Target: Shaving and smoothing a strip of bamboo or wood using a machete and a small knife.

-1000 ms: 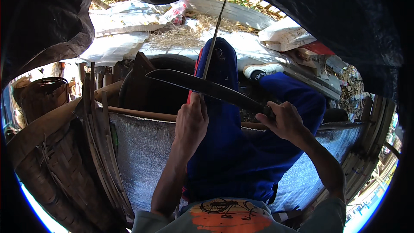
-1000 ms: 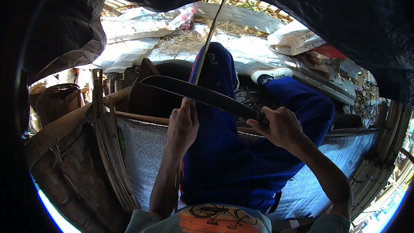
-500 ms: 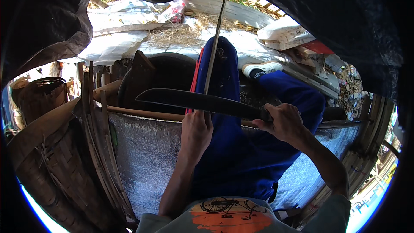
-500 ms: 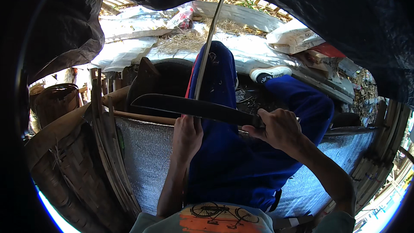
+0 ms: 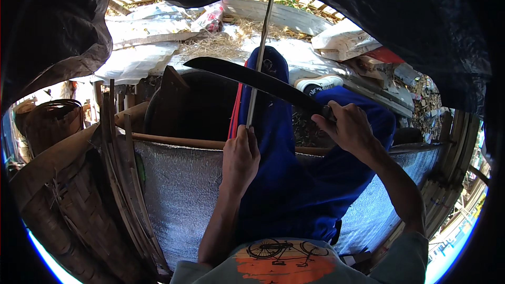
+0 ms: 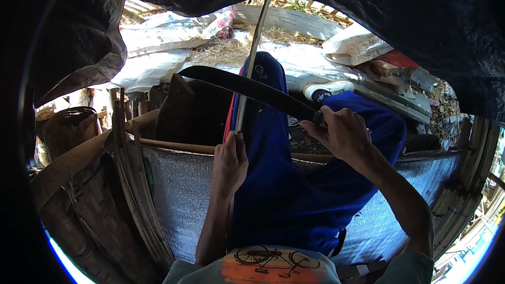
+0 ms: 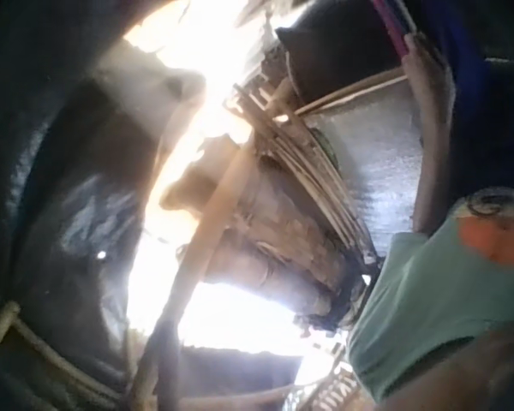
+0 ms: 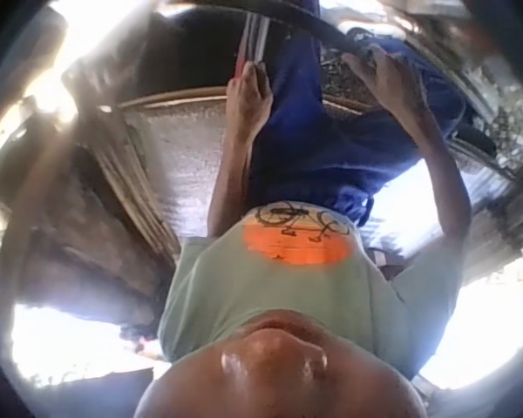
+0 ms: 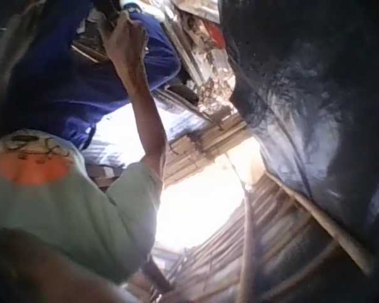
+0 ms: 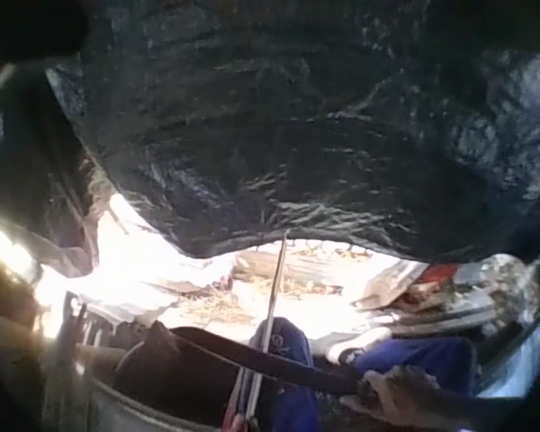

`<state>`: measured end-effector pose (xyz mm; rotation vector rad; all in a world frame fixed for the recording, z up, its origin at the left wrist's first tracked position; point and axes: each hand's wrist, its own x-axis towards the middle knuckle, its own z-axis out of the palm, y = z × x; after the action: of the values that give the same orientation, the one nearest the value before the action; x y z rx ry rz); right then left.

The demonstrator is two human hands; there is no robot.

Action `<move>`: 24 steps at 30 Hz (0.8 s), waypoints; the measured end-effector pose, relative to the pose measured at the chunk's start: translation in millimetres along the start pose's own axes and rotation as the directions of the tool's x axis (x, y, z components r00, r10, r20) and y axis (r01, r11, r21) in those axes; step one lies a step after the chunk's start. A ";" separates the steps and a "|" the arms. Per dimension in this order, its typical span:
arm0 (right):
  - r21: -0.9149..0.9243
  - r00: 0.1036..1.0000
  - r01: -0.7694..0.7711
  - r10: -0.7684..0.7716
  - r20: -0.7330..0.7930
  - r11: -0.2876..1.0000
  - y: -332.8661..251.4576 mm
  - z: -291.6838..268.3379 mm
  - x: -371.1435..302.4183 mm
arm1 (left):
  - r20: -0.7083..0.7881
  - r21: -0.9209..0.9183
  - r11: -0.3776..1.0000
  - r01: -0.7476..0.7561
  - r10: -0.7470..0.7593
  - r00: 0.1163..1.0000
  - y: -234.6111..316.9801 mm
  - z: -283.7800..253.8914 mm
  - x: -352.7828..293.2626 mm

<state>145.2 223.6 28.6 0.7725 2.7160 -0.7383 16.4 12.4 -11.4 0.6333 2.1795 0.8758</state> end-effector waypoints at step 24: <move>-0.025 0.991 0.107 -0.104 0.084 0.994 -16.3 12.2 7.2 | 0.039 -0.036 0.999 0.027 -0.026 0.999 2.4 -6.0 -1.8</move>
<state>131.2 208.3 22.5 0.5821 2.7033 -0.7342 13.5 10.5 -5.6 0.5974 2.1277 0.8808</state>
